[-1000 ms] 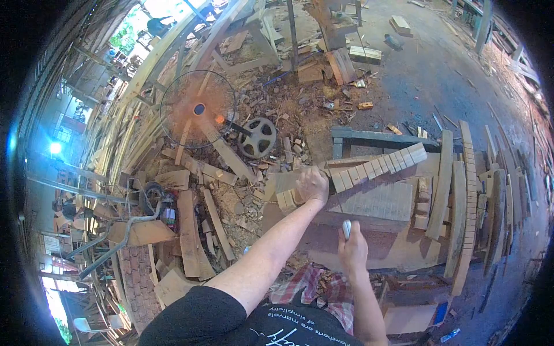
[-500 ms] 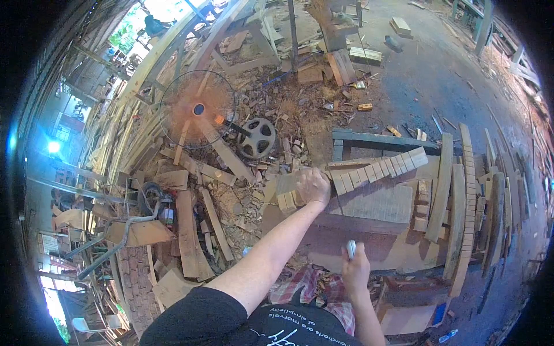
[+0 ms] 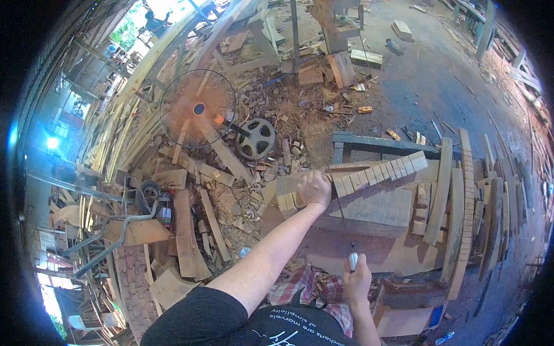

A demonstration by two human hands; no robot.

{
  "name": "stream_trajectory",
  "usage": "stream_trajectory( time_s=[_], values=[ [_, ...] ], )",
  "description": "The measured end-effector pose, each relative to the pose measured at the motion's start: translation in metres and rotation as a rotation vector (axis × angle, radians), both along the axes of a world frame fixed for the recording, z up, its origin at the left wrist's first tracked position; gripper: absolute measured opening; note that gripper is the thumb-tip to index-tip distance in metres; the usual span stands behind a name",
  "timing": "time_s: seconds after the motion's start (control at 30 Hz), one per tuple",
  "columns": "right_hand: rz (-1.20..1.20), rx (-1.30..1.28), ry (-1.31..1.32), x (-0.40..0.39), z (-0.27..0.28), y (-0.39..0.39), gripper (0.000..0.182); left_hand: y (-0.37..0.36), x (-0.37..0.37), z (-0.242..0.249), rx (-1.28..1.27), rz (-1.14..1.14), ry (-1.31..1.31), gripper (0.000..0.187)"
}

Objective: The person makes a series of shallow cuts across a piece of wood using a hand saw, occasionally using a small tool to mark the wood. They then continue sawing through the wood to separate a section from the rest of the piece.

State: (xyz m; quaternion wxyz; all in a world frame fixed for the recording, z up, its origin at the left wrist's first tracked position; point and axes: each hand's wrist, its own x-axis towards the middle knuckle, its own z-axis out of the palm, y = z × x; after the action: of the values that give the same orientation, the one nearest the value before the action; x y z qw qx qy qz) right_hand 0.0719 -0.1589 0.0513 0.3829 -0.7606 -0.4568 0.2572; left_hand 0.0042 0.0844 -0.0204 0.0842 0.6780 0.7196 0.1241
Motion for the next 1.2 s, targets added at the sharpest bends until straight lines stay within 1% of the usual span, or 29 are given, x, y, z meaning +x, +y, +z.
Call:
stream_trajectory(
  time_s=[0.07,0.1,0.17,0.27,0.3,0.37,0.4,0.47,0.57,0.63,0.7,0.8,0.9,0.93,1.03,1.13,1.2],
  values=[
    [-0.008,-0.106,0.028,0.002,0.001,-0.012,0.023,-0.003,0.001,-0.001,0.075,-0.013,0.027,0.02],
    [-0.007,-0.108,0.027,0.002,-0.005,-0.004,0.023,-0.003,0.001,-0.002,0.073,-0.011,0.026,0.02],
    [-0.009,-0.035,0.001,0.002,-0.024,0.032,0.023,-0.002,0.0,-0.003,0.091,-0.02,0.009,0.019],
    [-0.001,-0.034,0.019,0.004,-0.032,0.061,0.022,-0.003,-0.001,-0.009,0.147,-0.011,0.008,0.02],
    [-0.01,-0.036,0.02,0.002,-0.031,0.056,0.022,-0.003,-0.001,-0.007,0.146,-0.02,0.009,0.02],
    [-0.001,0.067,0.009,0.0,-0.026,0.038,0.021,-0.002,0.001,-0.002,0.093,0.004,0.019,0.02],
    [-0.001,0.069,0.005,-0.002,-0.019,0.023,0.021,-0.001,0.001,-0.002,0.095,0.003,0.015,0.02],
    [-0.014,-0.058,0.013,-0.004,-0.006,-0.006,0.02,0.0,0.001,-0.006,0.104,-0.011,0.019,0.02],
    [-0.024,-0.034,-0.006,-0.002,-0.018,0.004,0.021,0.0,0.001,-0.003,0.086,-0.012,0.013,0.02],
    [0.006,0.001,-0.01,0.001,-0.026,0.04,0.022,-0.001,0.001,-0.005,0.102,-0.012,0.02,0.02],
    [0.003,-0.063,-0.023,0.001,-0.03,0.062,0.022,0.001,-0.002,-0.008,0.127,-0.015,0.03,0.021],
    [0.018,-0.007,0.016,-0.001,-0.029,0.046,0.023,-0.002,0.002,-0.011,0.119,-0.014,0.017,0.022],
    [-0.017,0.01,-0.034,-0.008,-0.006,0.009,0.024,0.001,0.001,0.002,0.057,-0.009,0.005,0.021],
    [-0.013,-0.032,-0.018,-0.008,-0.007,0.001,0.024,0.001,0.002,0.004,0.066,-0.011,0.018,0.021],
    [-0.01,-0.052,-0.005,-0.003,-0.02,0.022,0.024,-0.002,0.001,-0.001,0.058,-0.027,0.017,0.021],
    [-0.017,-0.024,0.005,-0.002,-0.035,0.064,0.024,0.0,0.0,-0.007,0.084,-0.032,0.003,0.021],
    [-0.006,-0.007,0.013,-0.003,-0.031,0.059,0.024,0.001,-0.001,-0.011,0.108,-0.037,-0.001,0.02]
  ],
)
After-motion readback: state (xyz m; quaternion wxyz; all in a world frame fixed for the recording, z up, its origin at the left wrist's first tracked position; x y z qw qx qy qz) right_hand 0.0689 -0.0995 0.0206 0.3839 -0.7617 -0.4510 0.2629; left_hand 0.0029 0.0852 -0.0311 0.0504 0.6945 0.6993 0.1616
